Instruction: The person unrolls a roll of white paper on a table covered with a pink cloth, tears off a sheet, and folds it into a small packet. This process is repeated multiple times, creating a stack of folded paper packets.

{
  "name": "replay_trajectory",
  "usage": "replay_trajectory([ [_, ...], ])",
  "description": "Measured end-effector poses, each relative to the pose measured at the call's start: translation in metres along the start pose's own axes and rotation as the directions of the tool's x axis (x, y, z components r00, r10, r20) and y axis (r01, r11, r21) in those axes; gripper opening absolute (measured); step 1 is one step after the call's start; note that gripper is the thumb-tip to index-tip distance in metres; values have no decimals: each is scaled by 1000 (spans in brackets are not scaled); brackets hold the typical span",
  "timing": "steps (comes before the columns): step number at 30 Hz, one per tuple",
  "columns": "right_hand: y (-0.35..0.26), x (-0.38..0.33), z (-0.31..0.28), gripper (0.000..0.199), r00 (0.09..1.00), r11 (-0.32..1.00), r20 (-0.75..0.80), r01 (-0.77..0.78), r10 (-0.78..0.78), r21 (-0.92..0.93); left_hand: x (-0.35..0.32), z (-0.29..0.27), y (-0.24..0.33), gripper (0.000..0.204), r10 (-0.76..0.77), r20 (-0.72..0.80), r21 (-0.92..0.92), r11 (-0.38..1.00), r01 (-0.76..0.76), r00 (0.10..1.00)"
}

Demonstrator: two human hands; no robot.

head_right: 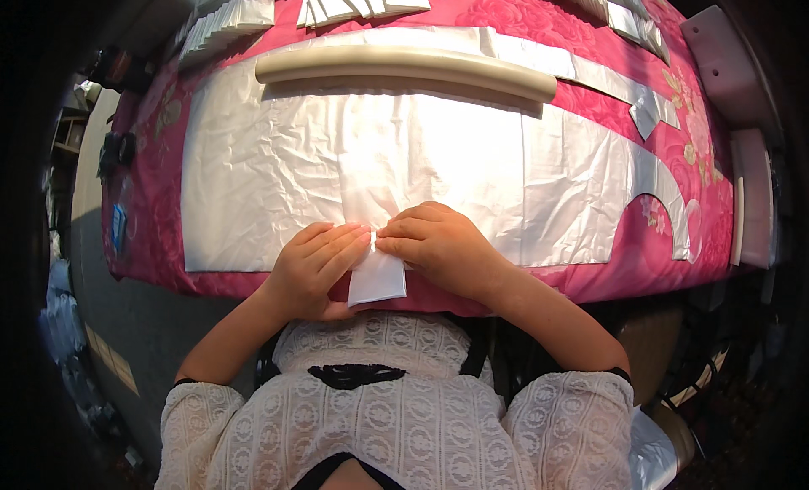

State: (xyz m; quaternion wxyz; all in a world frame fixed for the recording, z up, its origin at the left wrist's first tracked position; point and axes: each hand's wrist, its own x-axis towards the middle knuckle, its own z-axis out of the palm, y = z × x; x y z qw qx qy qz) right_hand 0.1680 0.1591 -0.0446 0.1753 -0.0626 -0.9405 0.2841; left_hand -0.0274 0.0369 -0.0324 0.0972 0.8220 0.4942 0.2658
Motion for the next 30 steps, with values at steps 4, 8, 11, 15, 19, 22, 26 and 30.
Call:
replay_trajectory([
  [4,-3,2,-3,21,989,988,-55,-134,138,80,-4,10,-3,53,-88,-57,-69,994,84,994],
  [8,0,16,-8,13,791,711,86,-587,606,387,5,2,3,53,-337,29,-103,935,338,941],
  [11,2,41,-21,30,675,619,227,-735,701,276,18,2,2,54,-652,47,-281,718,636,757],
  [15,12,56,-25,35,541,501,371,-841,755,205,29,6,-17,66,-748,31,-467,575,671,663],
  [19,14,59,-26,34,504,468,395,-863,768,191,32,3,-22,71,-789,157,-472,468,747,594],
  [22,17,60,-25,33,483,454,407,-874,775,173,36,-7,-6,70,-712,-45,-197,694,692,701],
  [26,17,62,-26,33,519,486,411,-853,750,191,38,10,-8,73,-292,-174,235,915,328,940],
  [30,17,62,-25,33,521,495,398,-851,755,176,41,35,-4,89,-379,-66,253,889,382,923],
])
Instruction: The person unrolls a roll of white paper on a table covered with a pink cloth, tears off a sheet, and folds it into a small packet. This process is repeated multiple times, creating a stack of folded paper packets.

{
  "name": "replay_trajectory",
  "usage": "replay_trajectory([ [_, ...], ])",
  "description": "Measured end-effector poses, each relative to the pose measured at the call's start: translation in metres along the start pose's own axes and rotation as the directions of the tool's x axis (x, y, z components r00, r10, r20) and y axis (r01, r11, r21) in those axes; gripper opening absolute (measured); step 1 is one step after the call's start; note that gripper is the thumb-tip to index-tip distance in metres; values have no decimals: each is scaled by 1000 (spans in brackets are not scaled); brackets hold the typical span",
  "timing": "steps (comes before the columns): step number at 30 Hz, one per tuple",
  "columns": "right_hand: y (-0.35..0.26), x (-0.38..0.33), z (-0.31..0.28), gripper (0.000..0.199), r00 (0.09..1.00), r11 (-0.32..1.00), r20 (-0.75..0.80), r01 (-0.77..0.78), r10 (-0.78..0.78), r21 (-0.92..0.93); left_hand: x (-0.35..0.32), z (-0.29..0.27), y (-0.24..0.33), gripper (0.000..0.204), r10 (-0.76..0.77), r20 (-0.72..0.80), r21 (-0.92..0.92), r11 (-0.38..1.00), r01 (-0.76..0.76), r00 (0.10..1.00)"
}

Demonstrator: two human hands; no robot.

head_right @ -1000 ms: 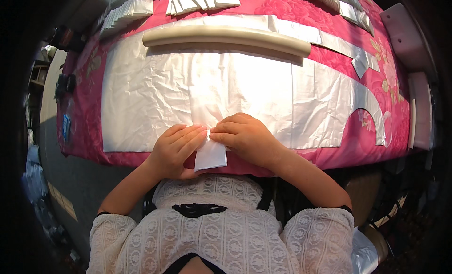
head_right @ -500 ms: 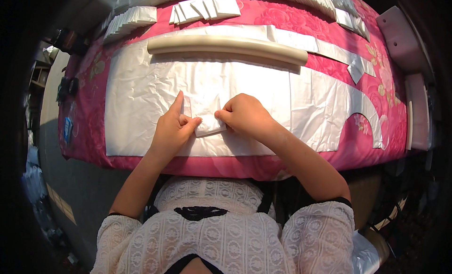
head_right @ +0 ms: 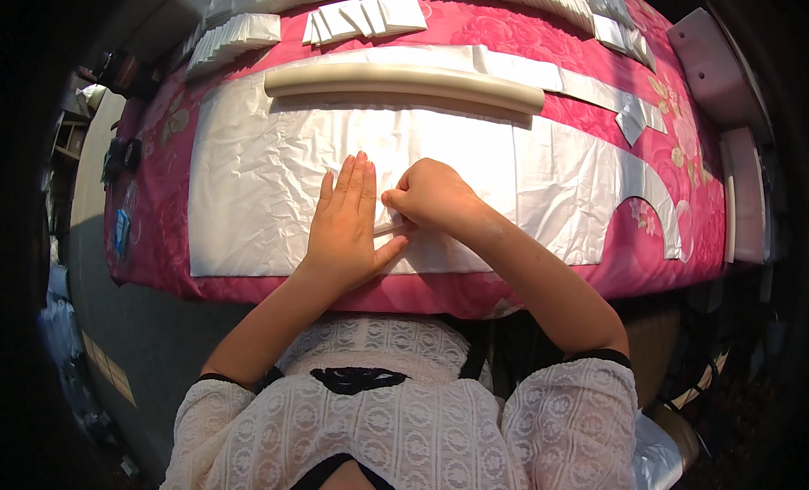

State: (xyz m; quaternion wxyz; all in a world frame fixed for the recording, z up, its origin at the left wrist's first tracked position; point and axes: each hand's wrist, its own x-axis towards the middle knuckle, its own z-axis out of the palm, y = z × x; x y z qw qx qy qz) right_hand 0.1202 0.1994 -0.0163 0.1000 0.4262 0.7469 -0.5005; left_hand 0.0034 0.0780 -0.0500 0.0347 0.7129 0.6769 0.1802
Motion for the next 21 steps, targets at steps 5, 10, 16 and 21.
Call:
replay_trajectory([
  [5,-4,-7,4,30,996,998,-79,22,-27,-66,0,5,-2,102,-63,120,-39,997,68,991],
  [10,3,-25,15,31,932,897,-253,135,-259,-420,-2,5,1,107,-88,133,-27,995,93,987],
  [16,-3,-38,7,33,868,727,-194,239,-457,-643,-22,-2,-8,100,-23,-144,-250,968,-14,989],
  [21,-9,8,42,57,613,487,-74,543,-786,-684,-94,-41,-20,23,-229,313,-851,362,379,922],
])
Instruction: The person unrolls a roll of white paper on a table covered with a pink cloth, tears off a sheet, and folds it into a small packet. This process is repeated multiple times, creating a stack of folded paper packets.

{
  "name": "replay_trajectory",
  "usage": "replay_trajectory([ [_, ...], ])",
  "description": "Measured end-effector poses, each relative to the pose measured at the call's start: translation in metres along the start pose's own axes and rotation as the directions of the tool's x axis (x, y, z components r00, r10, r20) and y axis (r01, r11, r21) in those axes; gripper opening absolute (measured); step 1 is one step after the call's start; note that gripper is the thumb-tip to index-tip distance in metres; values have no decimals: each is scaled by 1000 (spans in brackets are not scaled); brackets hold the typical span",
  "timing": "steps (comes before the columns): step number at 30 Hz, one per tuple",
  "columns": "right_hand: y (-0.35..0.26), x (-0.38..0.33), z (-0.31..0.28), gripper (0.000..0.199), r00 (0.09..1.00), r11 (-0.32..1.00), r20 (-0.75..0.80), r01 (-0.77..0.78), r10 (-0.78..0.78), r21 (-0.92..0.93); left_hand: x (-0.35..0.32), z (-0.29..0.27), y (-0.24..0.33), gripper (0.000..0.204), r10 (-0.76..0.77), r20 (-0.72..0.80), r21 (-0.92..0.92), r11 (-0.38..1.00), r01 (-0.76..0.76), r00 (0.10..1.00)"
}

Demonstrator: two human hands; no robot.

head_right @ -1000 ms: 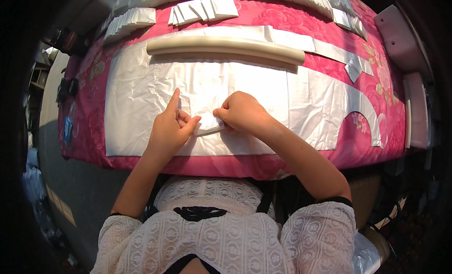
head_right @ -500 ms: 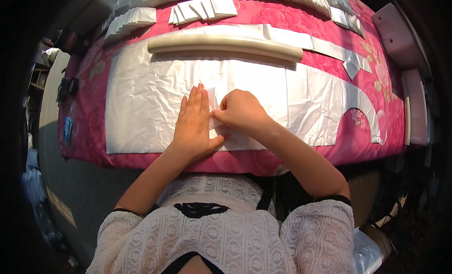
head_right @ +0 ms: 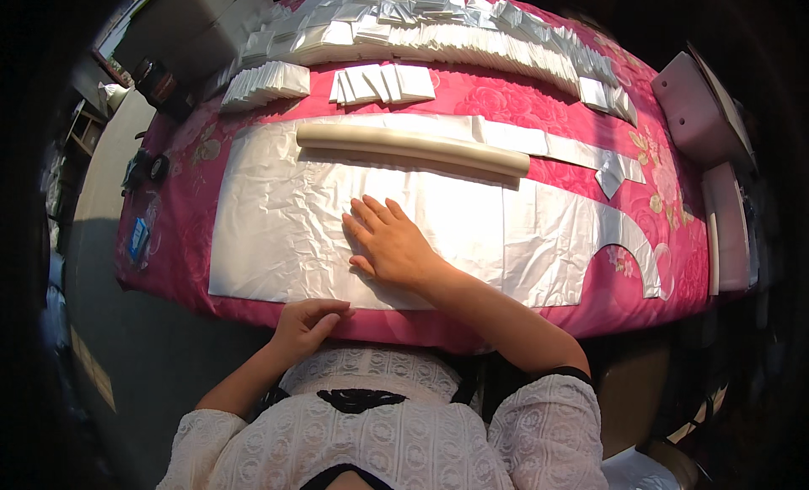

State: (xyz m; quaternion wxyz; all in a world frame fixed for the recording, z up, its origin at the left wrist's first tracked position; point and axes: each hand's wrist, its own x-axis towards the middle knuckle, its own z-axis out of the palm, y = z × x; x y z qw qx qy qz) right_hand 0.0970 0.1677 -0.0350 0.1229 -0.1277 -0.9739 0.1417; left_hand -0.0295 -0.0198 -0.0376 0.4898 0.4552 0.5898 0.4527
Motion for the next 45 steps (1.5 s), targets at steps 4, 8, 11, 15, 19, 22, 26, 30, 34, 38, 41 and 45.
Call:
replay_trajectory([
  [4,-39,12,32,59,992,985,14,-123,122,117,-51,-18,-18,28,-551,155,-262,778,572,820],
  [8,-107,8,58,57,995,930,95,-65,33,361,-69,-18,-36,25,-641,-65,-477,693,540,765],
  [11,-132,4,57,51,968,885,198,43,-151,463,-74,-25,-40,18,-543,-227,-213,838,503,808],
  [15,-96,16,40,32,906,915,225,291,-357,281,-56,-45,3,19,-339,-194,457,799,391,920],
  [19,-46,26,-18,14,969,889,50,202,-243,412,-26,-55,44,32,19,-128,519,854,50,992],
  [22,13,48,-57,9,998,882,-46,-17,43,470,9,-71,58,42,219,-193,466,878,-107,956],
  [26,136,76,-61,8,890,384,-7,-190,456,903,95,-96,80,36,280,-220,403,898,-174,935],
  [30,232,89,-36,17,680,275,-2,-294,733,915,206,-109,73,45,218,-319,366,926,-93,922],
  [34,211,118,-41,29,604,525,-111,-570,789,632,277,-122,55,53,297,-319,625,779,-35,900],
  [38,205,122,-41,42,745,789,-262,-593,613,160,328,-124,16,62,224,-337,642,765,50,914],
  [41,209,113,-41,40,814,842,-222,-503,537,194,343,-105,19,76,52,-510,609,726,318,858],
  [45,205,117,-45,45,841,849,-146,-493,521,192,351,-106,30,89,-127,-587,459,761,458,800],
])
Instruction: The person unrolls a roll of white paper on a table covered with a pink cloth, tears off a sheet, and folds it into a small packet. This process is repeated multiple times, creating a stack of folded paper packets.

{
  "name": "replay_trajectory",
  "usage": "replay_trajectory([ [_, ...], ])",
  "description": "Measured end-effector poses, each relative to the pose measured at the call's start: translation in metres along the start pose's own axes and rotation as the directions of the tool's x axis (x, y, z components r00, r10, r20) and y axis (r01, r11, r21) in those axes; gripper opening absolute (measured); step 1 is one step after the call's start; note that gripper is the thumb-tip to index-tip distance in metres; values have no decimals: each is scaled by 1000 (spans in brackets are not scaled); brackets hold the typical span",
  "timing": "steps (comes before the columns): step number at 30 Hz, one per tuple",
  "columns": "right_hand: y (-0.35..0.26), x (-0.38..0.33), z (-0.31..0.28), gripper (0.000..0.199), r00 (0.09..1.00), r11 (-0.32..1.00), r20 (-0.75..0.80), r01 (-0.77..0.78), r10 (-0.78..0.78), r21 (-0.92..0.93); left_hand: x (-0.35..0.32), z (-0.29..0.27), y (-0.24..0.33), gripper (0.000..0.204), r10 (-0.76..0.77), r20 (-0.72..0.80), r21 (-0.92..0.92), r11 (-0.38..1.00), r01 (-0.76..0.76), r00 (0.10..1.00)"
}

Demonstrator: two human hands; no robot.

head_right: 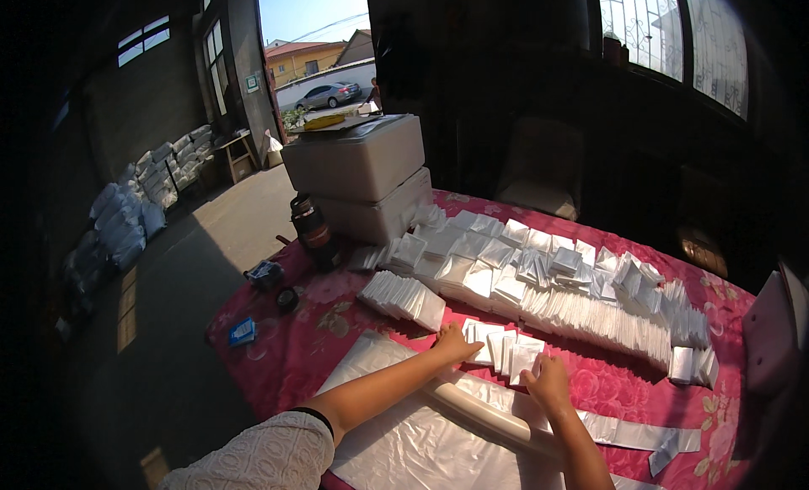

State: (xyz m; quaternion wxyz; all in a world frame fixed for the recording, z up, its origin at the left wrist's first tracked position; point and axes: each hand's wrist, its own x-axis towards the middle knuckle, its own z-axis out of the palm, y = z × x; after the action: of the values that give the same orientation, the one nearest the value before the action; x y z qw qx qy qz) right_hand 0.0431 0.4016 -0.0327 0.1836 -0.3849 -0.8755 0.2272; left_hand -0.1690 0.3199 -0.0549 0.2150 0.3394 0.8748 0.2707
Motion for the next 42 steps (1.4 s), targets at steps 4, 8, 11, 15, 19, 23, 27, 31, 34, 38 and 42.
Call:
replay_trajectory([
  [4,4,15,16,46,1000,998,11,11,-11,68,20,8,-6,91,-13,91,-183,983,30,996],
  [8,-13,25,27,47,996,991,82,22,-33,130,40,26,-26,88,-27,93,-264,963,51,995],
  [11,-2,27,39,50,999,980,13,43,-47,194,6,25,23,74,-97,-181,25,994,103,979],
  [15,-8,26,48,47,999,980,2,47,-49,192,16,27,20,76,-1,70,-387,922,28,998],
  [19,-14,26,44,46,998,970,59,-5,-9,244,15,28,17,87,137,109,-352,931,-91,985],
  [23,-17,16,32,69,995,940,-95,58,-27,335,-8,22,31,53,163,-7,-557,819,-139,987],
  [27,-38,-24,-1,55,999,730,-54,32,6,682,-81,-14,52,50,384,-79,-645,684,-341,920],
  [31,-81,-113,-27,61,997,527,27,14,-70,849,-164,-12,18,58,581,-145,-762,451,-465,801],
  [34,-80,-166,-24,82,980,745,-41,174,-193,645,-208,8,-10,79,749,-294,-560,368,-743,593],
  [38,-62,-203,12,88,992,549,124,-86,-32,832,-233,16,-35,99,686,-112,-587,538,-605,719],
  [42,-62,-199,20,97,994,583,62,4,-93,812,-226,25,-37,111,699,-106,-664,480,-573,707],
])
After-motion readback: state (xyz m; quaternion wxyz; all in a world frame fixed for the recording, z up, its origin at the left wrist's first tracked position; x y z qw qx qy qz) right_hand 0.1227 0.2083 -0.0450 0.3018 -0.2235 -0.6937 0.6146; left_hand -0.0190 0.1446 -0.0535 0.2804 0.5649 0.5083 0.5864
